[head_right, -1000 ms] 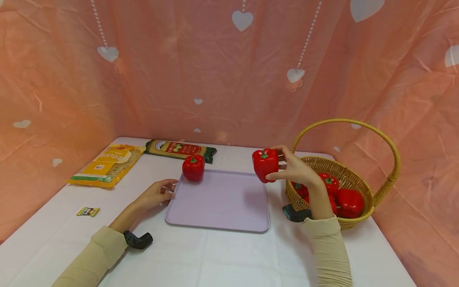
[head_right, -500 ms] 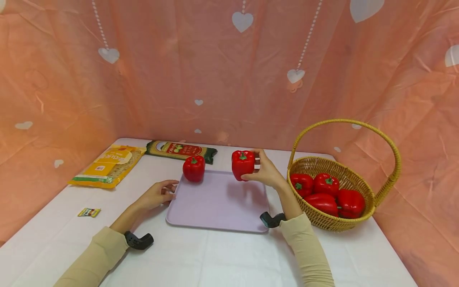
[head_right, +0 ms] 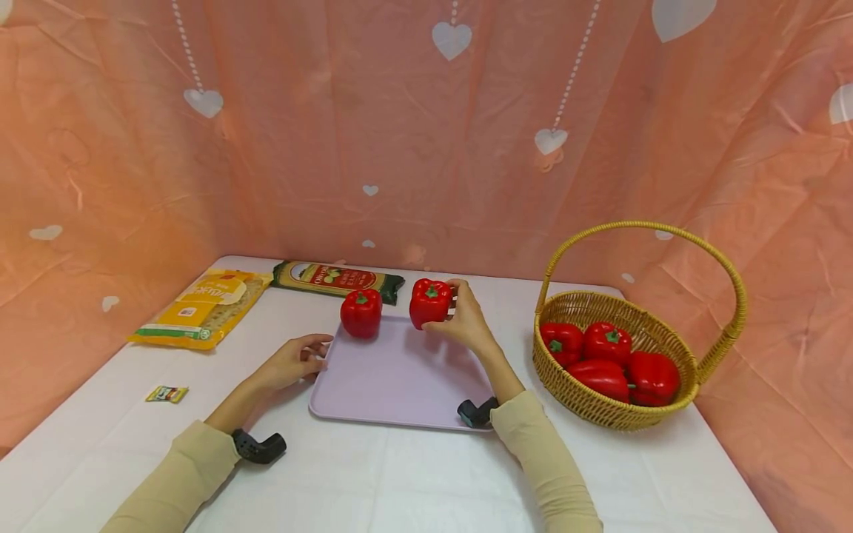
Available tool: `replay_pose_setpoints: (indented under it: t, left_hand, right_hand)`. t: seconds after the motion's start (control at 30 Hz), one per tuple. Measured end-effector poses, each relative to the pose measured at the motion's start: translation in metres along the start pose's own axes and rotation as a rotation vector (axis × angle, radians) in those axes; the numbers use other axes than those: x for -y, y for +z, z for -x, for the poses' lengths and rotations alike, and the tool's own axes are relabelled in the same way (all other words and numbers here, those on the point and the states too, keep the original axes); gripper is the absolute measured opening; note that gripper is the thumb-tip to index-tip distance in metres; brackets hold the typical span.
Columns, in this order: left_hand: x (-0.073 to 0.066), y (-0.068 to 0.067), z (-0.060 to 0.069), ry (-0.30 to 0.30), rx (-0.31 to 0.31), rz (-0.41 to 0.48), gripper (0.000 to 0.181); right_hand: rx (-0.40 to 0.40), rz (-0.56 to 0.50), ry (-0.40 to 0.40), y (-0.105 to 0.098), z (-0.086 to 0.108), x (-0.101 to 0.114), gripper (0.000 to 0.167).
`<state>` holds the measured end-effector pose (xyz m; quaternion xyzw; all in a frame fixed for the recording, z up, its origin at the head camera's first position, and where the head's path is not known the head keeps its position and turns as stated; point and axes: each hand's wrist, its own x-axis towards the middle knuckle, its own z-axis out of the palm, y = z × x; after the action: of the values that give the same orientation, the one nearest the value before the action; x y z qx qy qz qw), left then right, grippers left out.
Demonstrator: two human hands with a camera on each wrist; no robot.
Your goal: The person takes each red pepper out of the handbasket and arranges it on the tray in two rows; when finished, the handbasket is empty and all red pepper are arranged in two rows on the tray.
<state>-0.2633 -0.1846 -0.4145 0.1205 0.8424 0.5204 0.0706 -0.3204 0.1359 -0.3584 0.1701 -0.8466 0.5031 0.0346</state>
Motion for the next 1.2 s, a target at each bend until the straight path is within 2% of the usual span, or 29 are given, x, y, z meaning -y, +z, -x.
replay_pose_setpoints:
  t: [0.2,0.5,0.87,1.2]
  left_hand:
    - [0.001,0.000,0.000,0.007,0.002,0.013,0.051]
    - [0.001,0.000,-0.001,-0.031,-0.012,0.010,0.050]
    - [0.000,0.000,0.000,-0.048,-0.008,0.014,0.051]
    - [-0.002,0.000,0.000,-0.049,-0.008,0.002,0.052]
  right_hand:
    - [-0.001,0.066,-0.015,0.014,-0.005,-0.004,0.084]
    - [0.031,0.138,-0.039,0.023,-0.008,-0.012,0.080]
    - [0.045,0.155,-0.029,0.028,-0.010,-0.018,0.080]
    - [0.025,0.159,-0.036,0.033,-0.012,-0.018,0.081]
